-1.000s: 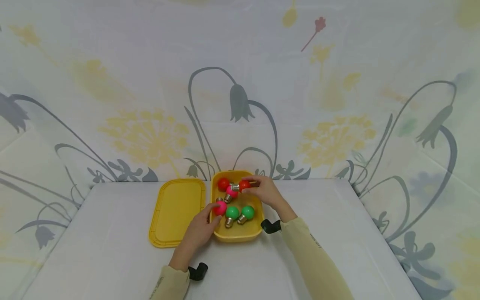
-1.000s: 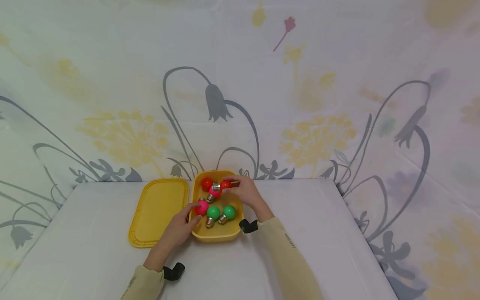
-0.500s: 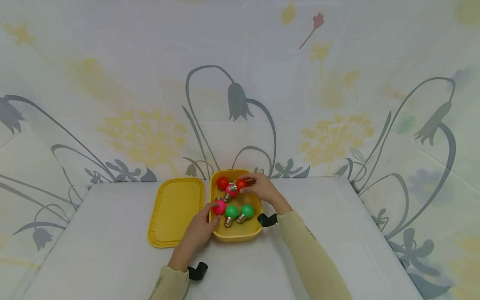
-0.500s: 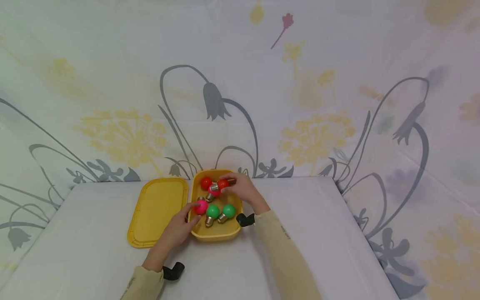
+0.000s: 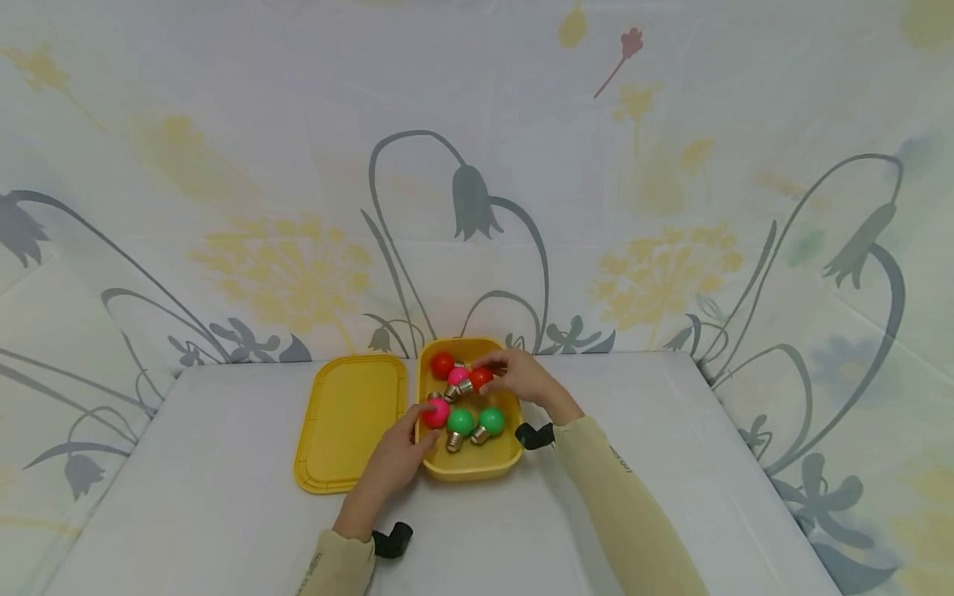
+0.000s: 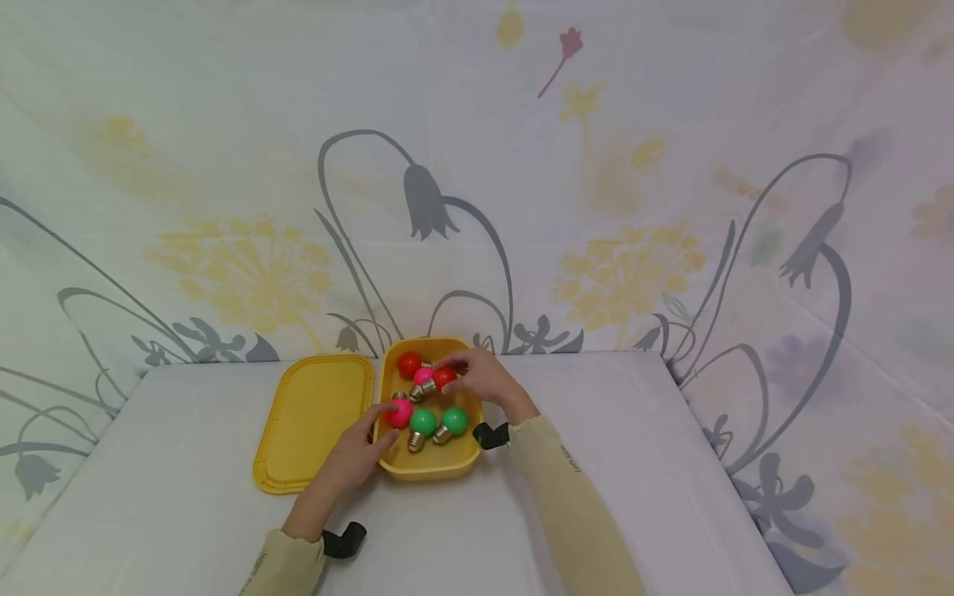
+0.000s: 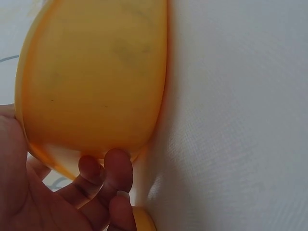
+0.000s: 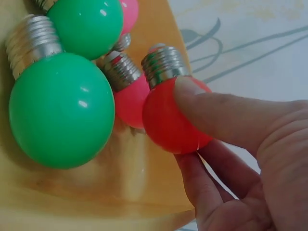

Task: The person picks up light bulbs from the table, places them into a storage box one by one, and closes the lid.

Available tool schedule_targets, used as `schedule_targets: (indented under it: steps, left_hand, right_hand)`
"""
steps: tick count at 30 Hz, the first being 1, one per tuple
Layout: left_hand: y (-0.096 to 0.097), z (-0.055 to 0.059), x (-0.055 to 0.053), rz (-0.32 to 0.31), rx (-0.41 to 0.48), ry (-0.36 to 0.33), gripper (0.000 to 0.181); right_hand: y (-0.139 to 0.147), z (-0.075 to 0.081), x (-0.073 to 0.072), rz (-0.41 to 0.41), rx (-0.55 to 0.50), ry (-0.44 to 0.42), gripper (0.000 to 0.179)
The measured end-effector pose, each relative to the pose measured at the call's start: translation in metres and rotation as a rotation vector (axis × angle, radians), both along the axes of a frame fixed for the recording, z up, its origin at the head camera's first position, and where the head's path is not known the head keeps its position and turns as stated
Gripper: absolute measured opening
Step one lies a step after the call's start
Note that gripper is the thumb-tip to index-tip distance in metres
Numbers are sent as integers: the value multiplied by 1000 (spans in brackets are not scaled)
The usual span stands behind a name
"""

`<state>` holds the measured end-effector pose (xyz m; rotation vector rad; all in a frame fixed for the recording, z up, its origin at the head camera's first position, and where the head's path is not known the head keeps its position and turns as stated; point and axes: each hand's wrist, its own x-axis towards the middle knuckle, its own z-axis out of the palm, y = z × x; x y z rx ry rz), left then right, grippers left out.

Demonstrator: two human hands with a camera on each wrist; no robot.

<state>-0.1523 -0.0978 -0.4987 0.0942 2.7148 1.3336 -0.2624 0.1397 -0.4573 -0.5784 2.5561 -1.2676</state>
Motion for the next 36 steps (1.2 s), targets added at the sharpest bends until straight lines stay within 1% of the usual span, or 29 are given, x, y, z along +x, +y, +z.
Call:
schedule_targets:
  steps: [4, 10, 15, 25, 36]
  left_hand:
    - [0, -1, 0, 0, 1, 2, 46]
    - [-1, 0, 0, 0, 4, -6, 45]
    - [-1, 0, 0, -1, 4, -6, 46]
    - [-1, 0, -1, -10, 13, -8, 47]
    - [-1, 0, -1, -15, 7, -7, 46]
  right_hand:
    - [-1, -1, 0, 5, 13, 5, 33]
    - [-3, -2, 0, 18, 53, -23, 35]
    - [-6, 1, 2, 31, 102, -44, 34]
    - [-10, 0, 4, 70, 186, -23, 32]
    - [-12, 4, 7, 111, 212, -15, 32]
